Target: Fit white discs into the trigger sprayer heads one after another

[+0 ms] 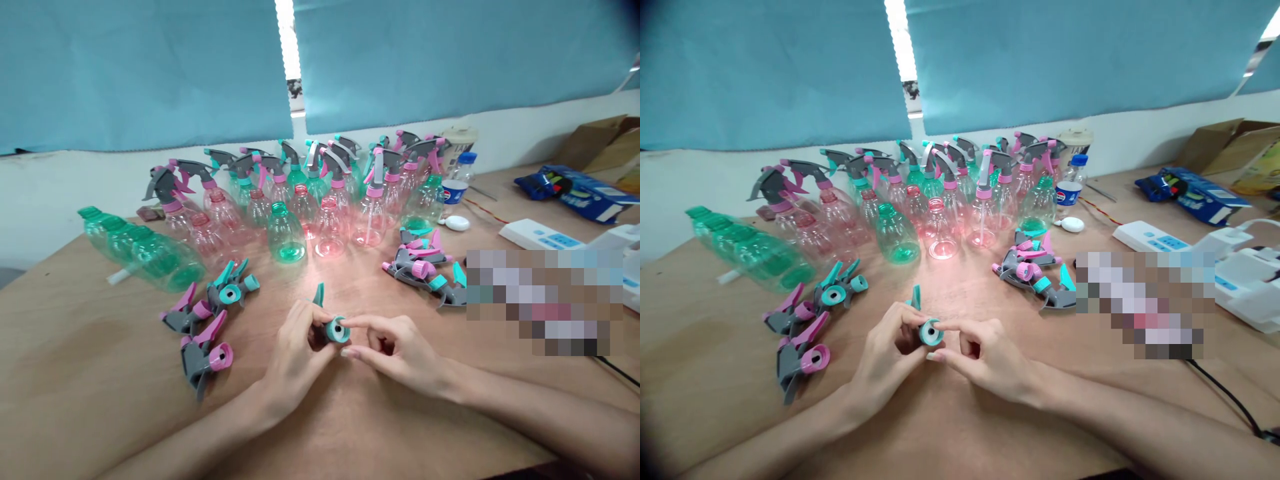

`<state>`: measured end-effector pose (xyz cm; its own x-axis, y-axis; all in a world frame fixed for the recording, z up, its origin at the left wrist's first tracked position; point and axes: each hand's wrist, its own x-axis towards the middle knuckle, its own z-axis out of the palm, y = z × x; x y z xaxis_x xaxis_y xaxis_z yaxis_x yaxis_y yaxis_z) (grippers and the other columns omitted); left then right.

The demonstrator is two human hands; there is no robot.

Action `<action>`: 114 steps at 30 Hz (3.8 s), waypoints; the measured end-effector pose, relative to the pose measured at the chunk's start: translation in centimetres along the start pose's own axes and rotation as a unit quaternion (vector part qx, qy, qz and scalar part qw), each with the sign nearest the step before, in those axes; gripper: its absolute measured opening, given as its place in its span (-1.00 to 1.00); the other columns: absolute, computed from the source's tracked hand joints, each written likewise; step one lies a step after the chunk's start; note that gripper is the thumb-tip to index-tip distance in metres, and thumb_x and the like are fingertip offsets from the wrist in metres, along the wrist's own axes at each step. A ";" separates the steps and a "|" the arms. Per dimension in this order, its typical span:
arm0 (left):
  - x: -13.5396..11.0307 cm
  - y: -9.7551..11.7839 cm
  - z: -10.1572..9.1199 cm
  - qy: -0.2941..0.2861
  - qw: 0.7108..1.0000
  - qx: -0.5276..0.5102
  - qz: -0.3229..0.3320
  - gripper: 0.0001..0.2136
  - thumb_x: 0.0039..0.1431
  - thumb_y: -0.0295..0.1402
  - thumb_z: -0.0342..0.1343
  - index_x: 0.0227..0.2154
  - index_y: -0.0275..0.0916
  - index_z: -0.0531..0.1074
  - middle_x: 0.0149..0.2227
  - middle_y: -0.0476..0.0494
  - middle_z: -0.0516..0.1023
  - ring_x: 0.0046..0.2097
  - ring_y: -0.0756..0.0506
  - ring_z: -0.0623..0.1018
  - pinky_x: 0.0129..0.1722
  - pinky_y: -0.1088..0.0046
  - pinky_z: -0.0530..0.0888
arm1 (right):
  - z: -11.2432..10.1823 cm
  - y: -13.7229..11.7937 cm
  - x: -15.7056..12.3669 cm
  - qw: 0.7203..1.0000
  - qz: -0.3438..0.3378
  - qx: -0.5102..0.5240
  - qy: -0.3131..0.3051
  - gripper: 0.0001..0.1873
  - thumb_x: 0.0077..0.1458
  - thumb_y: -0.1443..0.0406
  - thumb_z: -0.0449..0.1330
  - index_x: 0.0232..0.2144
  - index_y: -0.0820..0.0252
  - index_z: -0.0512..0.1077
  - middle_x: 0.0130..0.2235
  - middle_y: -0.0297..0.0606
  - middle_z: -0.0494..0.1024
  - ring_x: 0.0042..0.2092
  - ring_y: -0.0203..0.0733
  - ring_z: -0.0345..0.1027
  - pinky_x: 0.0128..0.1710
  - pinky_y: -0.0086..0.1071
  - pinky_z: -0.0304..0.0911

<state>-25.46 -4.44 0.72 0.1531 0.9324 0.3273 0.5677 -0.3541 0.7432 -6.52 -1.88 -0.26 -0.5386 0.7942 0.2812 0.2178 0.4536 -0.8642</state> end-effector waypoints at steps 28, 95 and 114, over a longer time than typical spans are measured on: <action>0.2 0.4 0.0 -0.050 0.999 0.017 0.001 -0.88 0.08 -0.44 0.18 -0.32 -0.20 0.37 -0.38 0.01 0.38 -0.41 0.00 0.38 -0.45 0.50 0.32 | -1.0 0.2 1.6 0.998 0.047 0.012 -0.027 -0.70 0.16 0.13 0.12 -0.34 0.27 0.47 -0.65 -0.49 0.22 -0.63 -0.44 -0.01 -0.62 -0.51 -0.03; 0.6 0.9 -0.2 -0.060 0.981 -0.128 -0.130 -0.79 0.03 -0.30 0.23 -0.30 -0.24 0.38 -0.50 0.06 0.38 -0.53 0.06 0.36 -0.53 0.55 0.31 | -2.3 -1.2 0.9 0.999 0.005 0.002 -0.048 -0.82 0.13 0.23 0.15 -0.30 0.23 0.45 -0.39 -0.24 0.54 -0.43 -0.30 0.41 -0.51 -0.47 0.31; 0.6 0.7 -0.1 -0.052 0.991 -0.067 -0.108 -0.83 0.02 -0.36 0.22 -0.32 -0.24 0.40 -0.51 0.07 0.36 -0.53 0.05 0.32 -0.54 0.55 0.28 | -1.2 -0.4 2.0 0.922 0.246 0.296 -0.034 -0.58 -0.17 0.11 0.37 -0.46 0.20 0.23 -0.52 -0.46 0.39 -0.54 -0.42 0.27 -0.55 -0.50 0.25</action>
<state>-25.06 -4.16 1.52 0.1254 0.9875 0.0959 0.4841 -0.1452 0.8629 -6.68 0.00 1.16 -0.5472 0.8090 -0.2144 -0.0230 -0.2706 -0.9624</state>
